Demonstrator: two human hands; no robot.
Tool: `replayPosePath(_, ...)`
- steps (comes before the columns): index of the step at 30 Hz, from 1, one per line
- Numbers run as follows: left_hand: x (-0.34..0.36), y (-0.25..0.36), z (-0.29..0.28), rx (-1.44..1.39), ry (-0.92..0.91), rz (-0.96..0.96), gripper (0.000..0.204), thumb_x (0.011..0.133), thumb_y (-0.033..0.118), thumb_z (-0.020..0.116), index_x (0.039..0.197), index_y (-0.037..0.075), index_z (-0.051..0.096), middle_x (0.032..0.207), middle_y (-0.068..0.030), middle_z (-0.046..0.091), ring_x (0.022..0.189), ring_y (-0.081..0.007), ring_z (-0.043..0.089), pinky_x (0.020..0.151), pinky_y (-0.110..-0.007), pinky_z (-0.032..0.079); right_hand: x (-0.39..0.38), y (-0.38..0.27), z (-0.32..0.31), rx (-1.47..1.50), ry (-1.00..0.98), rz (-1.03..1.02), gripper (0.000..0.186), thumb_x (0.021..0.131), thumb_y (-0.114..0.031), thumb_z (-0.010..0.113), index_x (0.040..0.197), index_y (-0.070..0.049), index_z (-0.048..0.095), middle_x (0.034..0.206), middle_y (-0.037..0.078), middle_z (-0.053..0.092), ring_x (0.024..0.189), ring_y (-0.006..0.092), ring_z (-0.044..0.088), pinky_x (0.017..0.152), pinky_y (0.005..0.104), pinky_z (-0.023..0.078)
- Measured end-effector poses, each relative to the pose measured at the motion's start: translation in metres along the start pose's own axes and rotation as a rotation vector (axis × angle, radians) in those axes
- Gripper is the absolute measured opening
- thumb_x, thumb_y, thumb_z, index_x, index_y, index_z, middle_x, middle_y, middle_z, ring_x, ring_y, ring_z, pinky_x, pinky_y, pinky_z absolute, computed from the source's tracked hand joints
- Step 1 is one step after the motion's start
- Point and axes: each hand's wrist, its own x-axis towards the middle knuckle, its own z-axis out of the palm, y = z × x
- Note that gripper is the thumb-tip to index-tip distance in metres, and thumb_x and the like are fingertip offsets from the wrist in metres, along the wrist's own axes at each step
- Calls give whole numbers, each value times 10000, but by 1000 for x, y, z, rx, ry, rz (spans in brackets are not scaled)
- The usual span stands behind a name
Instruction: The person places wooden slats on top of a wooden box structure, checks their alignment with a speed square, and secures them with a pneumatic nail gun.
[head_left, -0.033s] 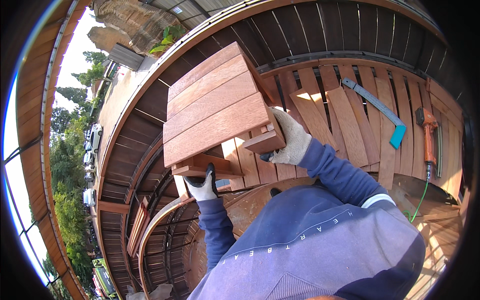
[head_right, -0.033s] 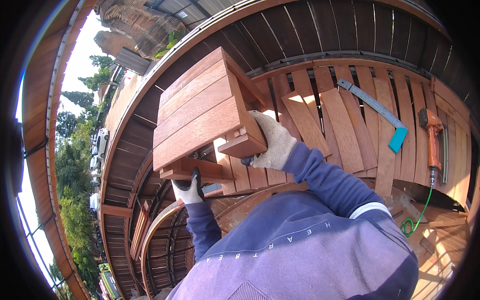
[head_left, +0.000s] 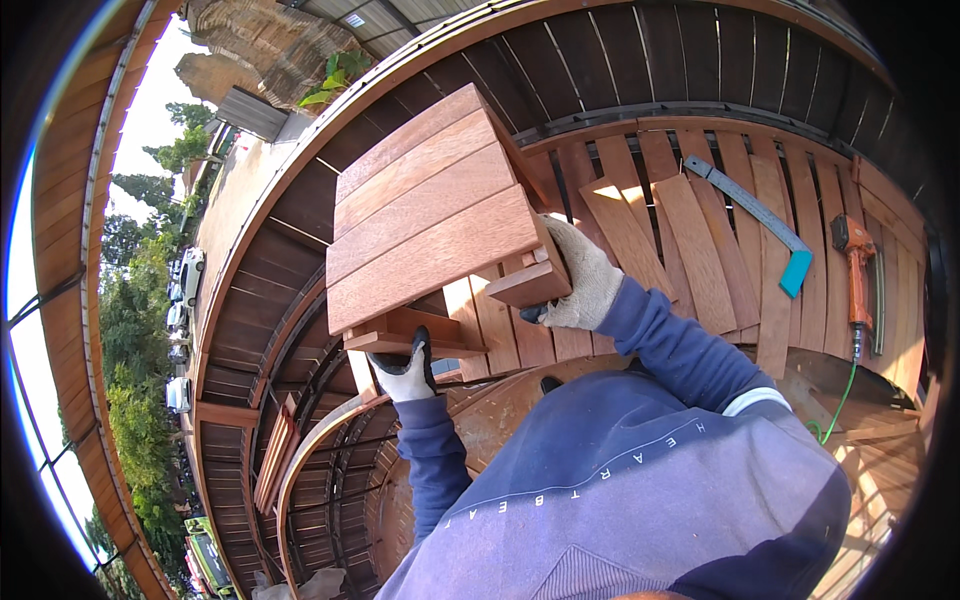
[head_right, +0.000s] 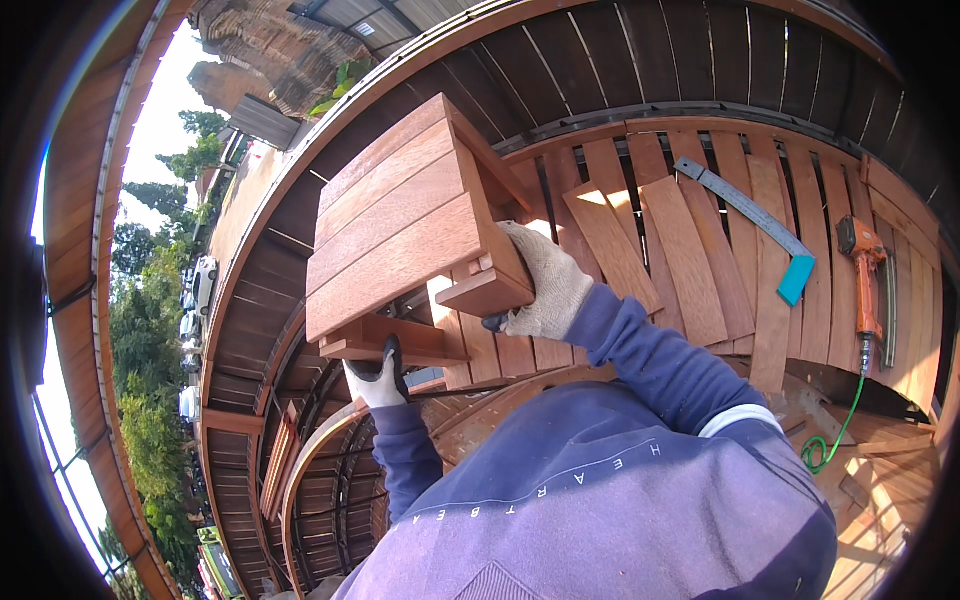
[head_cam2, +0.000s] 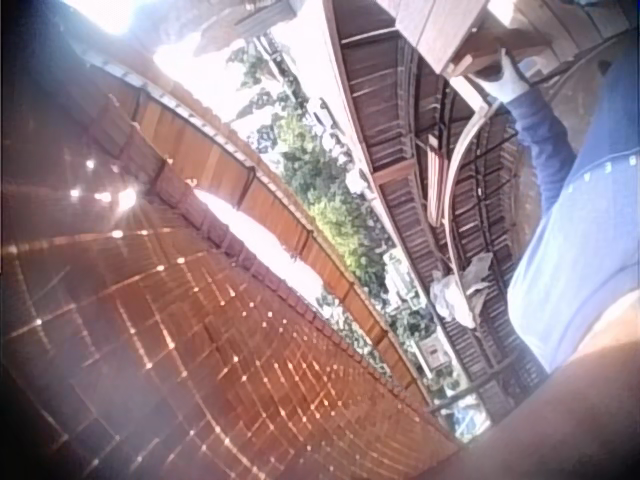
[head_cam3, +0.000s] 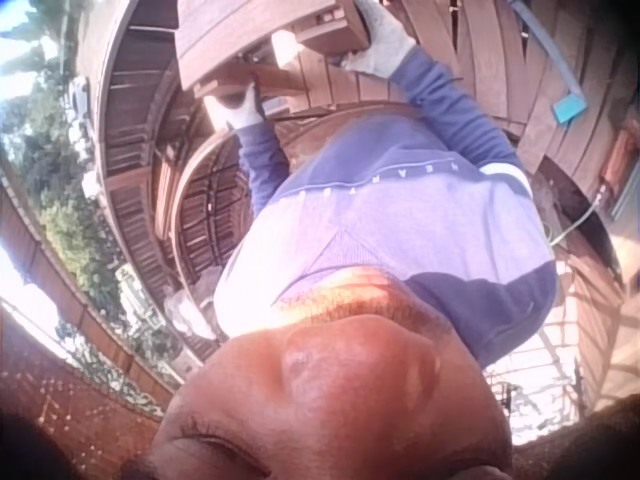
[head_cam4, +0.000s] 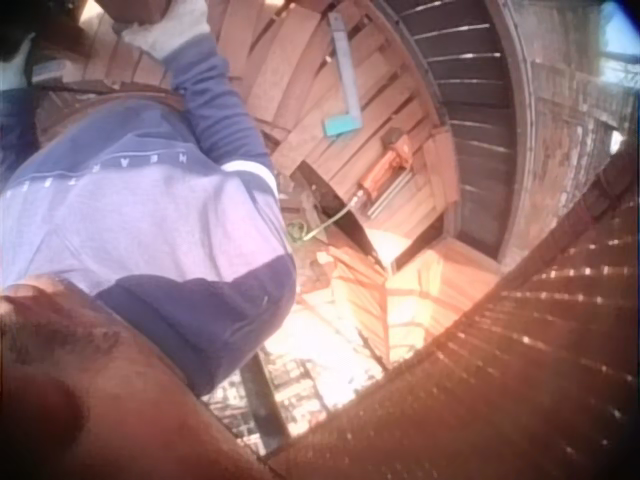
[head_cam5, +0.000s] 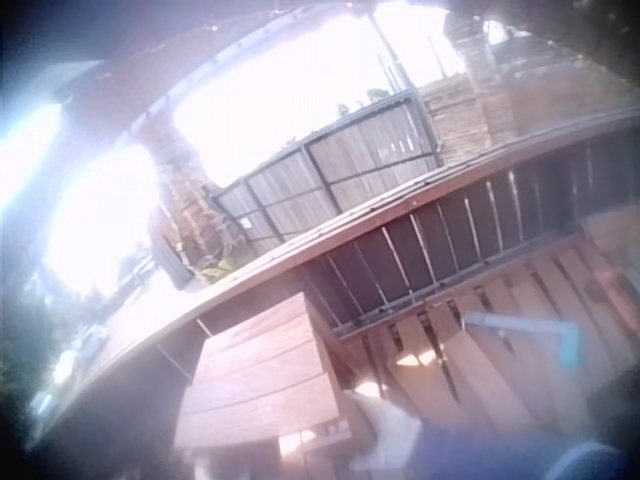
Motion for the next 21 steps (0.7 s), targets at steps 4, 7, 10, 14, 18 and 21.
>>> replayPosePath(4, -1, 2, 0, 6, 2, -12, 770, 771, -102, 735, 1432, 1, 352, 1314, -153, 514, 1145, -225, 563, 993, -351, 472, -2, 2, 4, -31, 34, -44, 1037, 602, -325, 915, 1421, -9, 362, 1292, 177, 540, 1188, 265, 561, 1018, 370, 475)
replayPosePath(7, 1, 1, 1, -6, -5, -80, 892, 739, -137, 744, 1487, 31, 287, 1374, -151, 475, 1216, -229, 507, 1040, -359, 430, -1, 1, 5, 8, 72, -63, 969, 608, -323, 904, 1380, -8, 412, 1242, 190, 564, 1141, 282, 594, 988, 368, 497)
replayPosePath(10, 1, 0, -2, 32, -10, -67, 890, 741, -126, 751, 1485, 31, 289, 1373, -153, 476, 1214, -231, 507, 1041, -358, 426, -1, 5, 9, 31, 78, -58, 972, 602, -320, 907, 1379, -8, 414, 1237, 189, 566, 1130, 282, 598, 989, 367, 497)
replayPosePath(14, 1, -2, -4, 24, -12, -56, 882, 742, -128, 747, 1482, 37, 296, 1373, -154, 477, 1216, -234, 506, 1040, -358, 425, -1, 4, 9, 31, 69, -57, 980, 597, -326, 910, 1377, -3, 413, 1241, 194, 561, 1140, 285, 591, 1000, 367, 490)
replayPosePath(18, 1, -1, -1, -1, -20, -62, 870, 749, -139, 730, 1482, 45, 299, 1372, -154, 475, 1214, -239, 509, 1045, -359, 424, -2, 9, 9, -18, 88, -99, 1002, 590, -340, 913, 1382, 5, 405, 1257, 197, 552, 1163, 292, 578, 1016, 374, 479)
replayPosePath(21, 0, 6, 1, -12, -40, -86, 888, 746, -128, 735, 1491, 51, 286, 1380, -153, 462, 1227, -248, 498, 1050, -374, 425, -2, 11, 6, -60, 81, -92, 1021, 585, -349, 914, 1389, 7, 397, 1277, 202, 542, 1176, 300, 572, 1026, 376, 472)
